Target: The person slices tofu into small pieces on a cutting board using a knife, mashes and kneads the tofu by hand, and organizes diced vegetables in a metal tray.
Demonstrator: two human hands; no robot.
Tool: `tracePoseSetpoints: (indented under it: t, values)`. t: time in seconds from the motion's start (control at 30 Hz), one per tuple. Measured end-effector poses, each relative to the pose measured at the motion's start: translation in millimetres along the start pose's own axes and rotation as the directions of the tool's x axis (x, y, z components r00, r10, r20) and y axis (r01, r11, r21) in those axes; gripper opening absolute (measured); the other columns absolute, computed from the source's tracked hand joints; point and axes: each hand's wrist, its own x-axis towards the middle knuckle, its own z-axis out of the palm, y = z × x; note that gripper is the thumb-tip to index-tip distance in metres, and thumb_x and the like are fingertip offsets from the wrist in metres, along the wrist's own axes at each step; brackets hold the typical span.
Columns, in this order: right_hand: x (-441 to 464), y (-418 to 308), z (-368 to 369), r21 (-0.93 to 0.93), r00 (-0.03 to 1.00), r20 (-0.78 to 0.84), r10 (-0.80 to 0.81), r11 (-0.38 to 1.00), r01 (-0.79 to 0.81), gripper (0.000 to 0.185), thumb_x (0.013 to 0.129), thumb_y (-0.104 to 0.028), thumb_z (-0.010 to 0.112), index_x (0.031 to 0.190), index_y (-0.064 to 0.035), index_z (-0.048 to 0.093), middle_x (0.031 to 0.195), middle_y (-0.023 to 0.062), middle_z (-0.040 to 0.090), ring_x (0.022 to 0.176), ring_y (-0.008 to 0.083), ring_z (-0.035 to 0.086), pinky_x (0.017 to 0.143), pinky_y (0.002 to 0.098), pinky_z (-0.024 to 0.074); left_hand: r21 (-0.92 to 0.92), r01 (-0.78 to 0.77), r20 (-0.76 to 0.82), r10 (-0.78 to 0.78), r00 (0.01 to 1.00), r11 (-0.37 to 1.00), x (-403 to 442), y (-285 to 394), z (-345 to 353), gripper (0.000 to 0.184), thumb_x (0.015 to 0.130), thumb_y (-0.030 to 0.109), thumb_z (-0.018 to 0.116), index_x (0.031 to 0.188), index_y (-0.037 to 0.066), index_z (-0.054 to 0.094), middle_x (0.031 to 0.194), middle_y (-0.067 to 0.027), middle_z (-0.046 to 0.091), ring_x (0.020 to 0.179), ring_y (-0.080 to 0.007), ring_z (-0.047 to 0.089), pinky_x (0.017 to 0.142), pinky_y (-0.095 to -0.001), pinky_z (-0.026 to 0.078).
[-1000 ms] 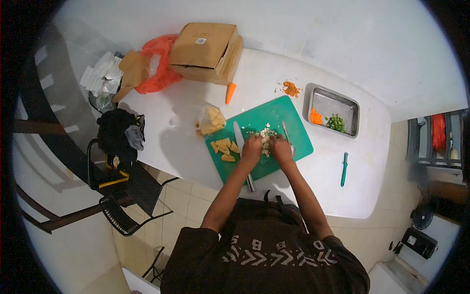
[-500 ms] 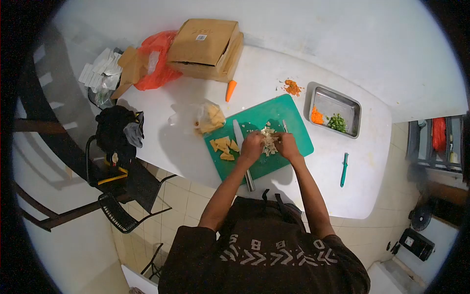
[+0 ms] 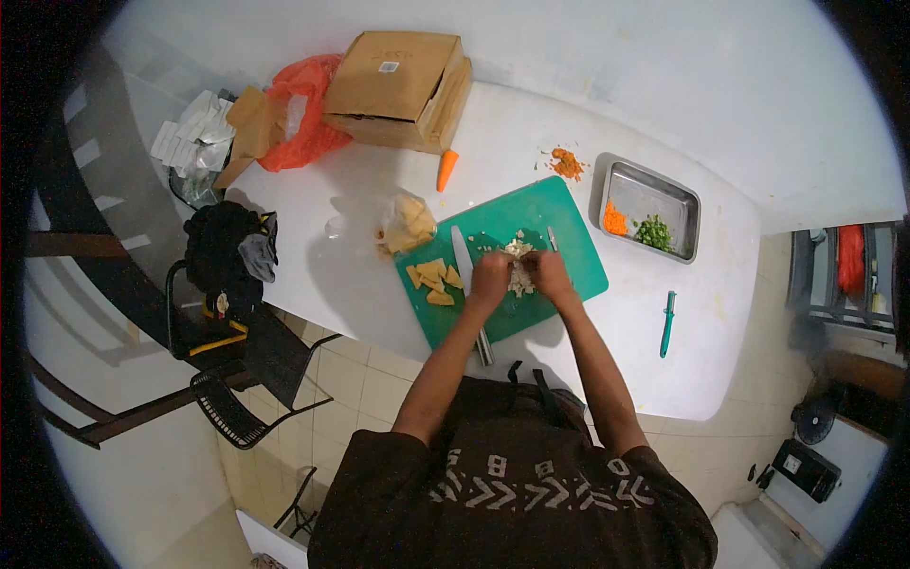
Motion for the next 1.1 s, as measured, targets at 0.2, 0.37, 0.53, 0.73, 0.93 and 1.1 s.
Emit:
tracePoseSetpoints:
  t: [0.2, 0.37, 0.53, 0.73, 0.93, 1.1]
  values:
    - [-15.9, -30.5, -49.5, 0.186, 0.993, -0.104, 0.056, 0.982, -0.036, 0.021, 0.080, -0.004, 0.067, 0.099, -0.0040, 0.075, 0.089, 0.0206, 0.071, 0.083, 0.0397, 0.068, 0.074, 0.0458, 0.0548, -0.084, -0.019, -0.076, 0.012, 0.997, 0.996, 2.4, 8.3, -18.2, 0.014, 0.077, -0.002, 0.064, 0.087, 0.001, 0.072, 0.090, -0.0205, 0.067, 0.086, -0.0390, 0.066, 0.077, -0.0496, 0.054]
    - [-15.9, -9.8, 6.5, -0.059, 0.991, -0.123, -0.045, 0.998, 0.038, 0.015, 0.079, -0.004, 0.066, 0.092, -0.0031, 0.074, 0.089, 0.0194, 0.071, 0.082, 0.0386, 0.068, 0.075, 0.0460, 0.0551, 0.039, 0.048, 0.082, -0.051, 0.995, 0.998, -3.4, -12.6, 11.3, 0.011, 0.080, 0.001, 0.066, 0.088, 0.003, 0.073, 0.095, -0.0188, 0.070, 0.090, -0.0370, 0.067, 0.080, -0.0462, 0.055]
    - [-19.5, -38.8, -28.3, 0.030, 0.985, -0.175, 0.001, 1.000, 0.004, 0.015, 0.086, -0.005, 0.061, 0.092, -0.0039, 0.075, 0.094, 0.0186, 0.072, 0.086, 0.0376, 0.069, 0.077, 0.0451, 0.0555, 0.005, 0.072, 0.035, -0.072, 0.997, 0.997, -0.2, 5.6, -3.2, 0.015, 0.085, 0.005, 0.063, 0.096, 0.003, 0.073, 0.098, -0.0216, 0.069, 0.093, -0.0372, 0.067, 0.082, -0.0450, 0.054]
    - [-26.7, -57.2, -21.1, 0.526, 0.982, -0.117, 0.152, 0.848, -0.068, 0.040, 0.102, -0.026, 0.044, 0.131, -0.0018, 0.058, 0.132, 0.0215, 0.057, 0.121, 0.0379, 0.055, 0.102, 0.0439, 0.0424, -0.840, 0.376, 0.196, -0.427, 0.883, 0.391, -0.3, 30.8, 9.8, 0.055, 0.102, 0.045, 0.046, 0.136, 0.002, 0.054, 0.132, -0.0176, 0.059, 0.121, -0.0305, 0.057, 0.104, -0.0404, 0.044]
    - [-47.4, -73.9, -20.5, 0.247, 0.972, -0.111, -0.209, 0.941, 0.231, 0.065, 0.107, -0.042, 0.022, 0.153, 0.0039, 0.030, 0.160, 0.0244, 0.025, 0.150, 0.0402, 0.021, 0.122, 0.0523, 0.0117, -0.803, 0.398, 0.536, -0.245, 0.808, -0.444, -2.0, 29.7, -16.4, 0.095, 0.097, 0.075, 0.027, 0.153, -0.001, 0.027, 0.154, -0.0132, 0.040, 0.141, -0.0279, 0.039, 0.118, -0.0411, 0.028]
    - [-49.1, -77.8, -29.4, 0.255, 0.977, -0.180, -0.118, 0.953, 0.162, 0.064, 0.107, -0.043, 0.025, 0.152, 0.0017, 0.033, 0.160, 0.0246, 0.027, 0.150, 0.0408, 0.022, 0.121, 0.0527, 0.0156, -0.787, 0.355, 0.519, -0.231, 0.823, -0.505, -12.7, 28.0, -29.2, 0.099, 0.094, 0.077, 0.034, 0.157, 0.002, 0.018, 0.158, -0.0119, 0.033, 0.140, -0.0285, 0.039, 0.117, -0.0423, 0.031]
